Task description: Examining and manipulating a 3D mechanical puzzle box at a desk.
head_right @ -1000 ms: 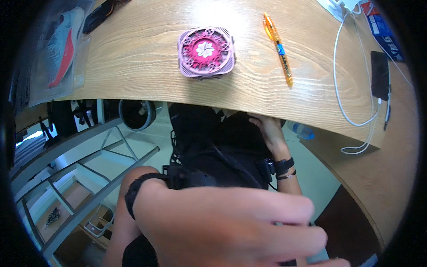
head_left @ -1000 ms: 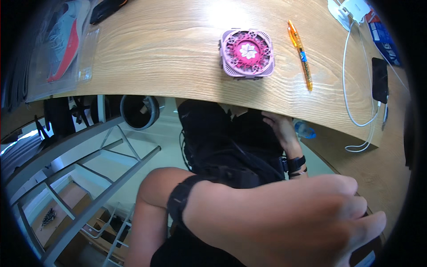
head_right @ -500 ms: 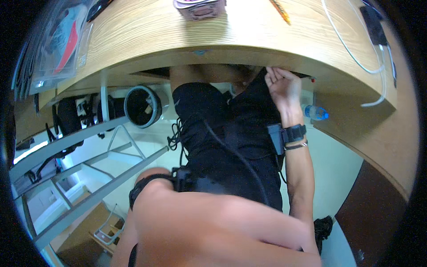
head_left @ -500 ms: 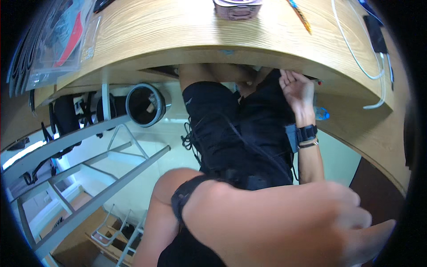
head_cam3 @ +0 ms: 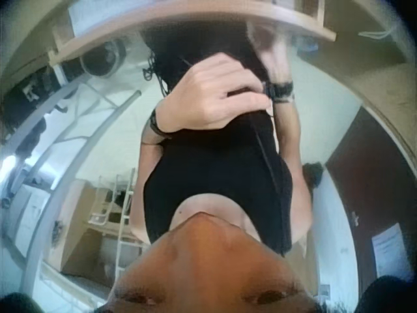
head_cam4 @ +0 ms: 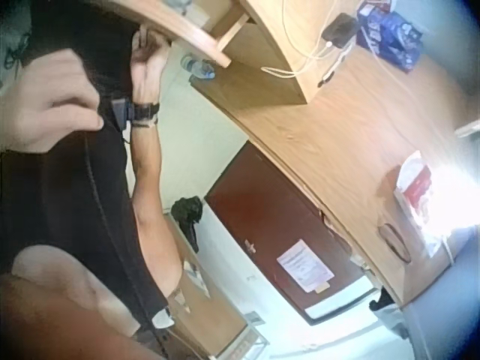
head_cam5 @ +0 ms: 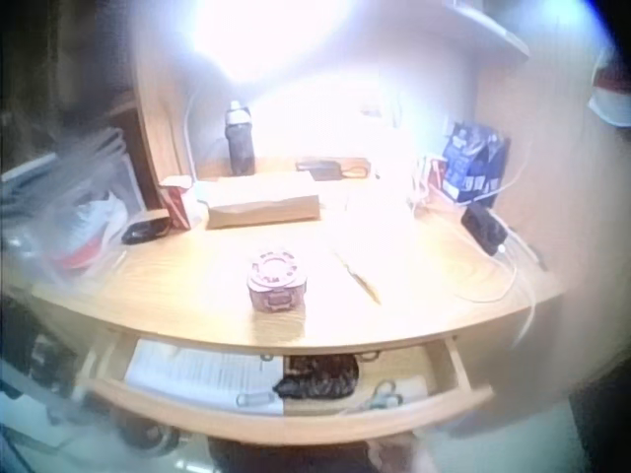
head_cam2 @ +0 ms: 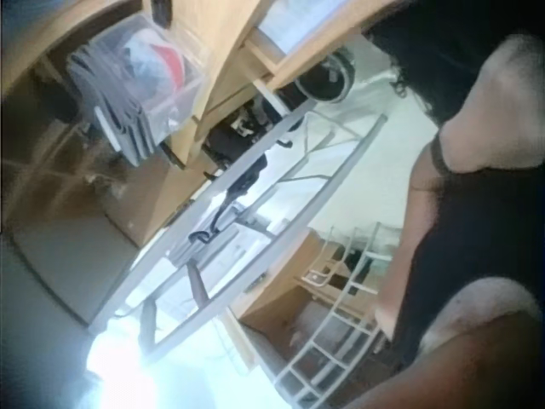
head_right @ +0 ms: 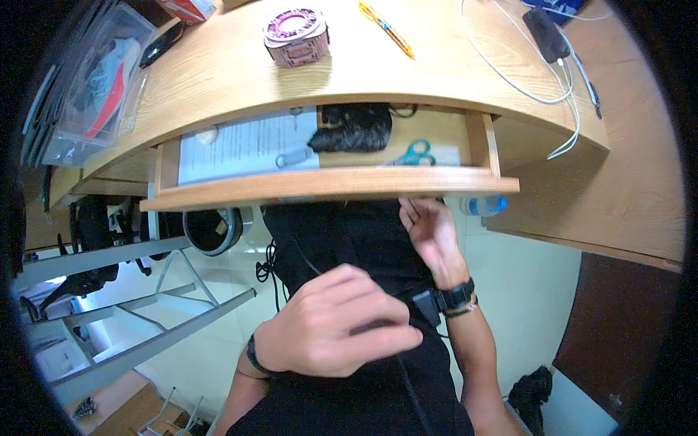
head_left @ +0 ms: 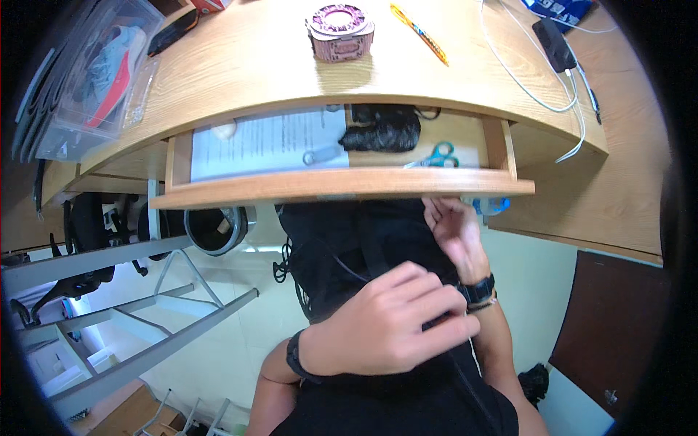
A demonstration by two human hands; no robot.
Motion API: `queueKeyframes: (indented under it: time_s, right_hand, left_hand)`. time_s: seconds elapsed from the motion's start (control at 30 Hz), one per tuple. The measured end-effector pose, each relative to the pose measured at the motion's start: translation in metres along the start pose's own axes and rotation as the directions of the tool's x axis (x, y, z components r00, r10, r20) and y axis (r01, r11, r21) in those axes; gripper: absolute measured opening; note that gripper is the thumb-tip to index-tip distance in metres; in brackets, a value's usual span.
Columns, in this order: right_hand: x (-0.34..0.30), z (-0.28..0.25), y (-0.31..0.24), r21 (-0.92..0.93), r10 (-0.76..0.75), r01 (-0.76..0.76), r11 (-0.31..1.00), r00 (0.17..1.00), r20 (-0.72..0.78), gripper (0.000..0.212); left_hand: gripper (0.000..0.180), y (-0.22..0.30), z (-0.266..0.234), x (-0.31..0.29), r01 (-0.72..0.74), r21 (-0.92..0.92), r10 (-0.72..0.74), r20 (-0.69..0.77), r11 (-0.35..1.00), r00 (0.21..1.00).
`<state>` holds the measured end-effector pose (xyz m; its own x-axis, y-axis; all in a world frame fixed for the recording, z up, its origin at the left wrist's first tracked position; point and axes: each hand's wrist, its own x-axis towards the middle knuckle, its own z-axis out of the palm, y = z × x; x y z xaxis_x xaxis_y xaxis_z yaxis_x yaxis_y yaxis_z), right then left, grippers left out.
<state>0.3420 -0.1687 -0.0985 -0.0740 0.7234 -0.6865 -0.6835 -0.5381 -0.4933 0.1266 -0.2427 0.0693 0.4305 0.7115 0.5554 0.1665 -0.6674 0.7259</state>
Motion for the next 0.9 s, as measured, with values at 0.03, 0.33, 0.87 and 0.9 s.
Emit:
queueKeyframes:
  time_s: [0.03, 0.33, 0.87, 0.9]
  right_hand:
    - [-0.009, 0.001, 0.002, 0.005, 0.012, -0.012, 1.000, 1.000, -0.005, 0.023]
    - [-0.056, -0.020, 0.003, -0.005, 0.149, -0.150, 0.989, 0.986, -0.073, 0.012]
    - [-0.050, -0.050, 0.014, 0.058, 0.172, -0.173, 0.983, 0.985, 0.033, 0.018]
    - [-0.049, -0.059, 0.014, 0.042, 0.171, -0.175, 0.984, 0.981, 0.089, 0.024]
  left_hand:
    - [0.020, -0.004, 0.001, -0.003, 0.017, 0.055, -0.016, -0.013, 0.998, 1.000]
    - [0.019, -0.034, 0.019, -0.017, 0.187, 0.221, -0.161, -0.133, 0.957, 0.978]
    - [0.039, 0.120, -0.050, 0.018, 0.349, 0.217, -0.272, -0.319, 0.912, 0.908]
    - [0.043, 0.127, -0.042, 0.031, 0.523, 0.278, -0.408, -0.381, 0.806, 0.830]
